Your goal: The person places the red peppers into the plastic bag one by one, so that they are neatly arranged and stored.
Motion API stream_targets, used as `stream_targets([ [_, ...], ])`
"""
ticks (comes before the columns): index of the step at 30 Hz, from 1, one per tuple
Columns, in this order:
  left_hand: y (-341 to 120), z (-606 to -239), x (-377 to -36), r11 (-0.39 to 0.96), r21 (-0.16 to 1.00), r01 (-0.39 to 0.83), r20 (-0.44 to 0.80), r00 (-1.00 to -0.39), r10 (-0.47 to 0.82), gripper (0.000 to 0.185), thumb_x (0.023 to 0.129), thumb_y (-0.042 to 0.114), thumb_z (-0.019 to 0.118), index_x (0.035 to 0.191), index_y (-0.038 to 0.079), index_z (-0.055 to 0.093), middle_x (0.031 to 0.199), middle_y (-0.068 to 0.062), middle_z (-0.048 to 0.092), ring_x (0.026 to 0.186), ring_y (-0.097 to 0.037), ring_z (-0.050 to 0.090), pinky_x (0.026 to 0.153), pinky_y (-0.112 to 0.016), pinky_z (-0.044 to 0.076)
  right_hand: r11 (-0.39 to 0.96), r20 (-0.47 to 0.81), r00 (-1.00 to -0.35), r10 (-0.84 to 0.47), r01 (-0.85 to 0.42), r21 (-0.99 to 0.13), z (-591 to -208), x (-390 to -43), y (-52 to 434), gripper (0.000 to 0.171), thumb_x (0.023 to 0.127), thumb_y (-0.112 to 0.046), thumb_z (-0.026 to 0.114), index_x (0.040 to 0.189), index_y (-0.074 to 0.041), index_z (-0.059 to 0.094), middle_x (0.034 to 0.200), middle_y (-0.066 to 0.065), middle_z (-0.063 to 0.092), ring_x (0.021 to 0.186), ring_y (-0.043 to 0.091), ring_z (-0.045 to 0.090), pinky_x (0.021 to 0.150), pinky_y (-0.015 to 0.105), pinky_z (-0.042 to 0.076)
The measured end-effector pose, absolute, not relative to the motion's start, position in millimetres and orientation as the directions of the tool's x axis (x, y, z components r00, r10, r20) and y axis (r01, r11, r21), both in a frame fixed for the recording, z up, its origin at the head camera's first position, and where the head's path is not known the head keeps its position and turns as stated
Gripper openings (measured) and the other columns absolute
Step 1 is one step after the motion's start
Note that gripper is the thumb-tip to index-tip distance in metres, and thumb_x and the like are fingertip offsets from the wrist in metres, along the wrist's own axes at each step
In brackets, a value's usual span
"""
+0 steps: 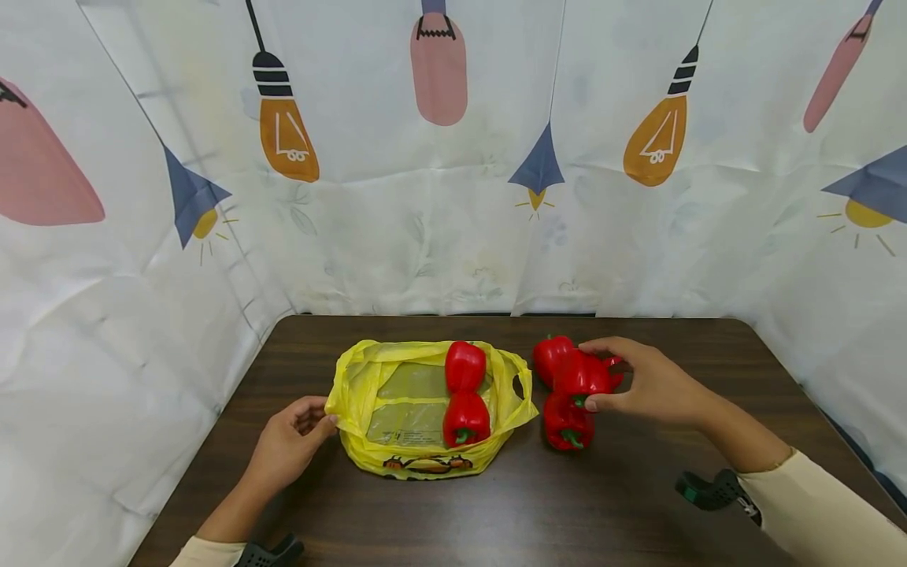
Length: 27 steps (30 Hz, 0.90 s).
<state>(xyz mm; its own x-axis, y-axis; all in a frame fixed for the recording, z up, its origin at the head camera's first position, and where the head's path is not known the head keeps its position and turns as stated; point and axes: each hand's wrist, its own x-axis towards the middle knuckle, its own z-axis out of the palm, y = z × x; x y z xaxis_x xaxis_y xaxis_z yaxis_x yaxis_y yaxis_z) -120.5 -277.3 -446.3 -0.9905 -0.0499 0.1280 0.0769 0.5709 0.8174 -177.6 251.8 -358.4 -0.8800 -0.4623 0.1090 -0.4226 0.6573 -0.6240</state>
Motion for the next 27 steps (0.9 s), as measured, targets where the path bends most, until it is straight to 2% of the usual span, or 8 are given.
stream_targets([
  [5, -277.3, -446.7, -120.4, 0.570, 0.818, 0.080, 0.133, -0.990, -0.052, 0.025, 0.100, 0.016, 0.070, 0.119, 0.001, 0.067, 0.099, -0.007, 0.072, 0.084, -0.013, 0.070, 0.073, -0.025, 0.055, 0.618, 0.093, -0.877, -0.471, -0.403, -0.675, -356.5, -181.1, 237.7, 0.078, 0.076, -0.042, 0.092, 0.142, -0.022, 0.055, 0.133, 0.005, 0.058, 0.113, 0.032, 0.057, 0.072, 0.032, 0.059],
  [17, -276.3, -446.6, -120.7, 0.560, 0.826, 0.068, 0.117, -0.992, -0.051, 0.028, 0.100, 0.019, 0.070, 0.121, 0.001, 0.067, 0.102, -0.008, 0.072, 0.087, -0.015, 0.070, 0.073, -0.025, 0.055, 0.546, 0.123, -0.826, -0.550, -0.467, -0.696, -355.6, -187.1, 207.0, 0.075, 0.078, -0.040, 0.091, 0.142, -0.021, 0.056, 0.135, 0.003, 0.058, 0.112, 0.030, 0.059, 0.074, 0.033, 0.059],
  [27, -275.9, -445.8, -120.8, 0.568, 0.821, 0.066, 0.114, -0.992, -0.050, 0.029, 0.101, 0.021, 0.070, 0.122, 0.001, 0.066, 0.103, -0.008, 0.072, 0.087, -0.014, 0.069, 0.073, -0.025, 0.055, 0.556, 0.121, -0.819, -0.561, -0.480, -0.678, -356.8, -188.5, 187.0, 0.076, 0.078, -0.044, 0.090, 0.142, -0.025, 0.055, 0.139, -0.002, 0.056, 0.118, 0.028, 0.056, 0.077, 0.035, 0.058],
])
